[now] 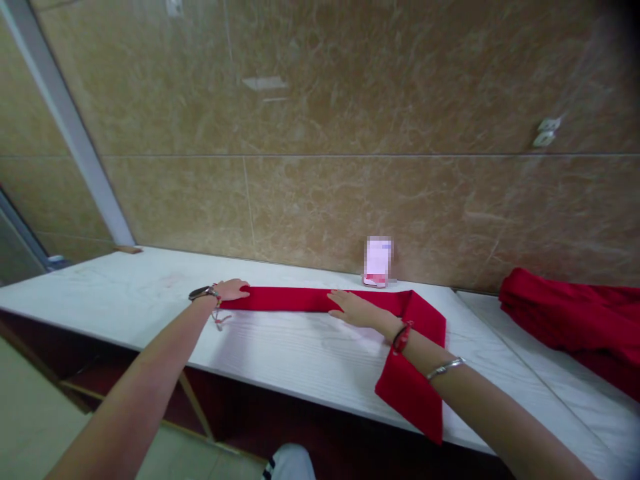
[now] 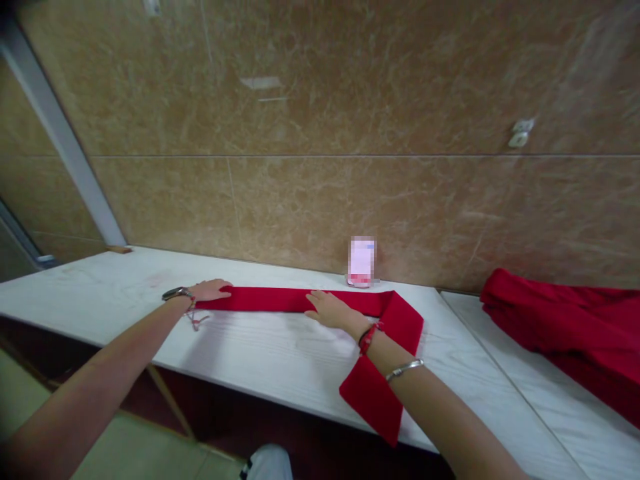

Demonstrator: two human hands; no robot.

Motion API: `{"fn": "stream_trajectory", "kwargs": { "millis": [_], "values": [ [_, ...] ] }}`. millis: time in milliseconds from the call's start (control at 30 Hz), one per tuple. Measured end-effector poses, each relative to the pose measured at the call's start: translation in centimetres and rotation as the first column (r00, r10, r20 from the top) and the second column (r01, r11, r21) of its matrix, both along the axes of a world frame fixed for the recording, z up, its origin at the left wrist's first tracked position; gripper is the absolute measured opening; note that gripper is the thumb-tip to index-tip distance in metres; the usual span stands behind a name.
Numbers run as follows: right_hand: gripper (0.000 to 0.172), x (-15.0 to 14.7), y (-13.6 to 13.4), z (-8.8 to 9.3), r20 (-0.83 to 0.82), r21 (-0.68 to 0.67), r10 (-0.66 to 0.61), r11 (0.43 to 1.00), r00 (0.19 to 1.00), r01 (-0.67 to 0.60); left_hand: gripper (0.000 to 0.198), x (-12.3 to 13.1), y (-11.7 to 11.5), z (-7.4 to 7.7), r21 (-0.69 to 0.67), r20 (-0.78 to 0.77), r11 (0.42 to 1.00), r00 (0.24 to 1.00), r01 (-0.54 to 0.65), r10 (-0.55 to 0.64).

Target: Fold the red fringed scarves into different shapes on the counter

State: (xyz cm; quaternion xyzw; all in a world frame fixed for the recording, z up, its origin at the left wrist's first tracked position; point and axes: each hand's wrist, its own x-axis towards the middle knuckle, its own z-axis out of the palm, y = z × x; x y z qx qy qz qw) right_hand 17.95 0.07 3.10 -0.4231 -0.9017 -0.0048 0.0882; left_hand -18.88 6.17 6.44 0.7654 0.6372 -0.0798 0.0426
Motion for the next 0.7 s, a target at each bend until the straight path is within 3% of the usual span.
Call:
{"fn": "stream_trajectory", "kwargs": {
  "millis": [167, 300, 400, 533, 700],
  "values": [
    [0.055, -5.7, 0.8, -0.8, -0.011, -0.068, 0.052, 0.996, 0.999, -0.053, 0.041, -1.7, 1.0, 1.0, -0.093, 0.052, 0.995, 0.998, 0.042, -0.038],
    [0.055, -6.1, 1.2, -2.3, 0.024, -0.068, 0.052, 0.996, 0.998, -0.051, 0.037, -2.3, 1.1, 2.6, -0.16, 0.114, 0.984, 0.992, 0.073, -0.055],
    [0.056, -5.5, 1.5, -2.7, 0.006, -0.101, 0.072, 0.992, 0.997, -0.071, 0.04, -1.8, 0.4, 5.4, -0.186, 0.238, 0.977, 0.969, 0.106, -0.06],
    [0.057, -4.6, 1.3, -2.6, 0.0, -0.125, 0.058, 0.991, 0.998, -0.058, 0.048, 1.6, -1.6, 10.4, -0.144, 0.551, 0.97, 0.83, 0.194, -0.084],
    [0.058, -2.6, -0.2, -2.5, 0.058, -0.044, -0.002, 0.999, 0.998, 0.005, 0.054, 10.3, -5.2, 15.9, -0.087, 0.674, 0.927, 0.706, 0.365, -0.214]
  ]
}}
